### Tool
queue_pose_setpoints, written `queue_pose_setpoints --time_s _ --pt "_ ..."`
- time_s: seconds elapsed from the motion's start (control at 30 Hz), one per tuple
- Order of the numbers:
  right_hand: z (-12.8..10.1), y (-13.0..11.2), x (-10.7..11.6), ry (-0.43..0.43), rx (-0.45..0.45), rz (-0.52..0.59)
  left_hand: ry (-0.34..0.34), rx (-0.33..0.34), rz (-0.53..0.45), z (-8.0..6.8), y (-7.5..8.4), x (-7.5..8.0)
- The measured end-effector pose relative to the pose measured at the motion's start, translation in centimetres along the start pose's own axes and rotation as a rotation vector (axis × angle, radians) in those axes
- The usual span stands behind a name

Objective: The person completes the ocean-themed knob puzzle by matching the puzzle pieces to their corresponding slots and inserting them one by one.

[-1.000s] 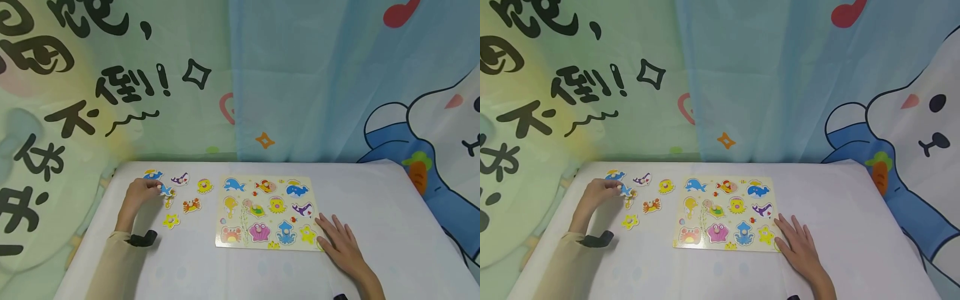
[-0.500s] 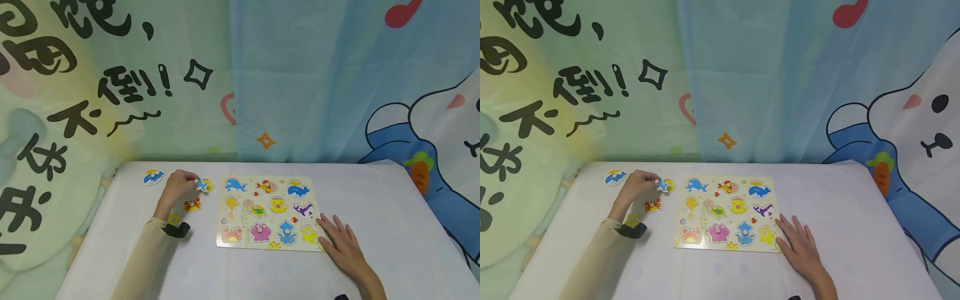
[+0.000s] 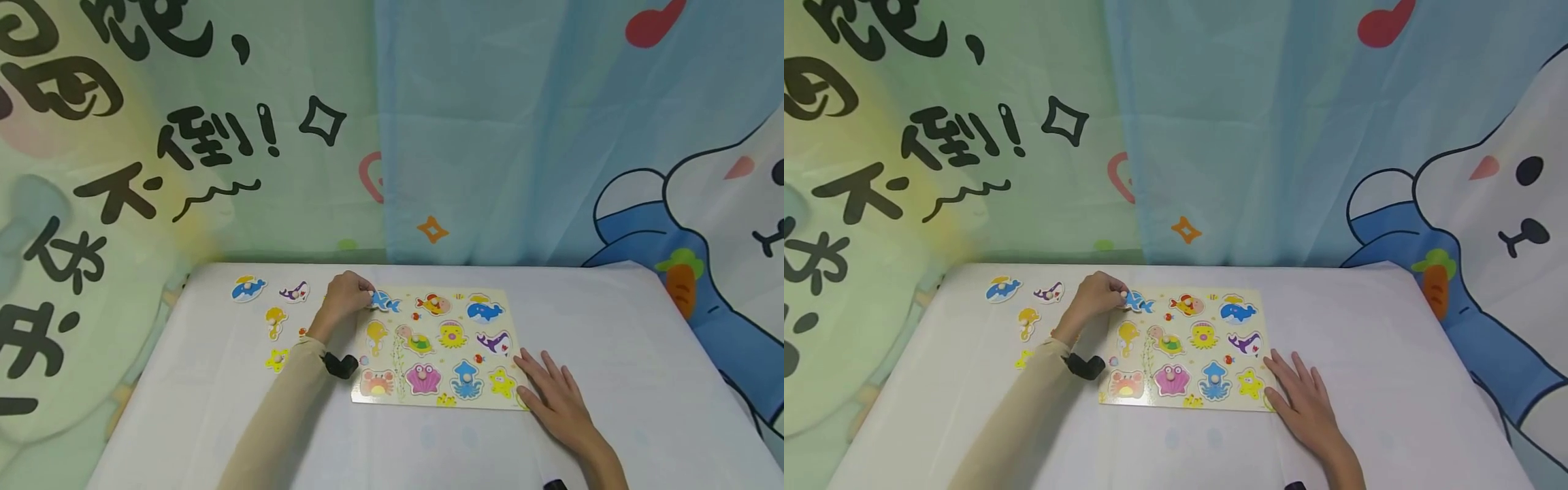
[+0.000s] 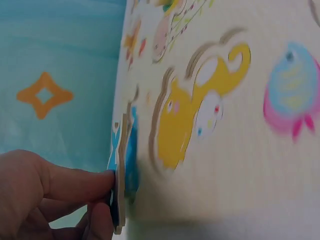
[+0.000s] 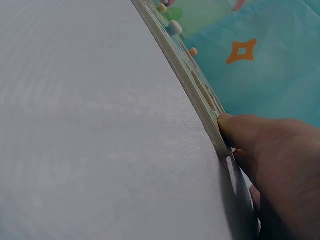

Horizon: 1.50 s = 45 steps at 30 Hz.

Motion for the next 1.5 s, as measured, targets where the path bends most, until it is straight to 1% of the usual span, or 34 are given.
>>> queue_pose_setpoints --time_s 0.13,0.3,0.43,0.63,0.7,0.83,0.97,1.17,1.33,1.4,1.5 --pt "-0.1 0.0 -0.1 -0.008 -0.003 -0.003 -0.019 0.028 -0.028 0.3 0.2 -1.3" --pt "-0.1 0.0 -0.2 -0.005 0.002 -0.013 -0.026 0.009 -0.045 0.1 0.8 -2.2" --pt "-0.1 -0.1 -0.2 -0.003 0.007 -0.015 -0.030 0.019 -0.029 -0.2 1.0 -2.2" --pt "-0.1 -0.3 -0.3 -0.008 0.007 -0.011 -0.017 0.036 0.025 -0.4 0.7 -1.8" --pt "0.0 -0.3 -0.3 -0.010 0.003 -0.021 -0.018 0.041 0.026 -0.4 0.8 -1.8" --pt "0.1 -0.2 -0.3 -0.013 0.003 -0.034 -0.032 0.059 0.024 -0.5 1.0 -1.8" --pt "0.1 -0.1 -0.1 -0.019 0.001 -0.032 -0.065 0.066 0.019 -0.6 1.1 -2.1" --pt "0.0 0.0 0.1 -0.005 0.009 -0.029 -0.131 0.041 0.026 -0.7 1.2 -2.7" --pt "-0.1 0.0 0.1 0.007 0.014 -0.026 -0.180 0.014 0.068 -0.7 1.4 -3.2" --pt "-0.1 0.0 0.1 0.007 0.012 -0.023 -0.185 0.004 0.090 -0.7 1.4 -3.2" --pt "0.0 0.0 -0.1 0.010 0.013 -0.018 -0.170 -0.024 0.145 -0.8 1.6 -3.1"
Point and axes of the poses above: each hand's wrist, its own z-axis towards the middle knuckle, its own x-axis out of the back of the hand, y = z × x, the point moved 6 cm from there along z, towards the middle knuckle, and after that the axes turned 3 degrees about -z, right-handed, at the moved point
